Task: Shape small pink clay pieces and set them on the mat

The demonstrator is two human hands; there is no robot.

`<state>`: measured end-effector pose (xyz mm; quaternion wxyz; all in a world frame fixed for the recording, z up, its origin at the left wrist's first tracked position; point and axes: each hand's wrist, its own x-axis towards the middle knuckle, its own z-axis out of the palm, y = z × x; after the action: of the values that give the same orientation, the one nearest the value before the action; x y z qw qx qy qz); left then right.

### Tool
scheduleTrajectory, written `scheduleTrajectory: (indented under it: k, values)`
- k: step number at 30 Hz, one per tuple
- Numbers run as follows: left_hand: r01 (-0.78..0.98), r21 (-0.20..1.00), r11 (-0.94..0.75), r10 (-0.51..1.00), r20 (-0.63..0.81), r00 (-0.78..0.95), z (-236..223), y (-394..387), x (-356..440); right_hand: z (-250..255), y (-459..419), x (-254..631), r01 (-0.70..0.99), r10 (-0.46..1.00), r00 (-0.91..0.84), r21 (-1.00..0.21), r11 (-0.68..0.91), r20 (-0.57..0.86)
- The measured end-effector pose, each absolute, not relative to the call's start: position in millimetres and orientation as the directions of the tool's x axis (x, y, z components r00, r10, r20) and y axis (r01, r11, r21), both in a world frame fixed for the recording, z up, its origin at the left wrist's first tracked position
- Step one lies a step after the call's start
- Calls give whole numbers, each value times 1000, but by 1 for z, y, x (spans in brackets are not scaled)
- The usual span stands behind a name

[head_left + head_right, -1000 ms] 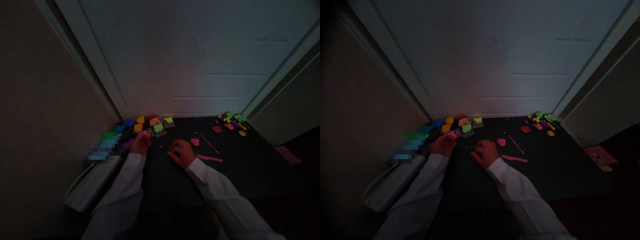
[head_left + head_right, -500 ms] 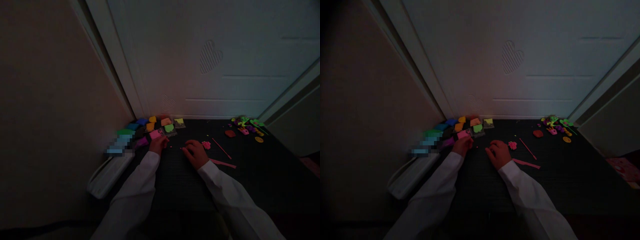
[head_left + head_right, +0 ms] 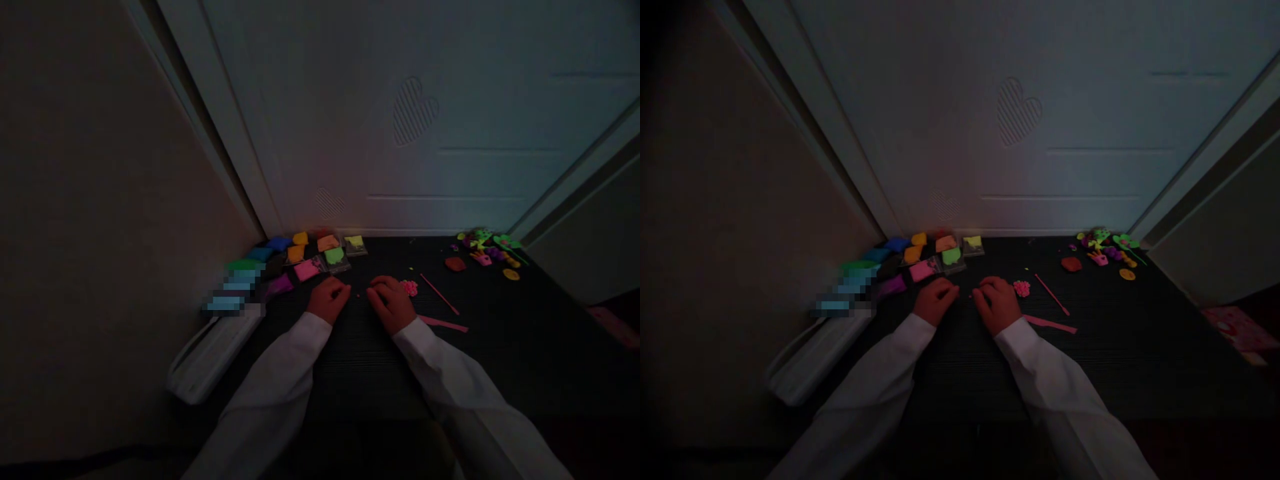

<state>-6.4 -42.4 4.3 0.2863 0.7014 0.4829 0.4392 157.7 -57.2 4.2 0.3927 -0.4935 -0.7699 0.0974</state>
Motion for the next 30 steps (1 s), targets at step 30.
scheduleTrajectory:
  k: [30]
  values:
    - [722,542,-431,900,323,294,-13,-17,-37,7,-64,160,724,733,-439,-279,631,519]
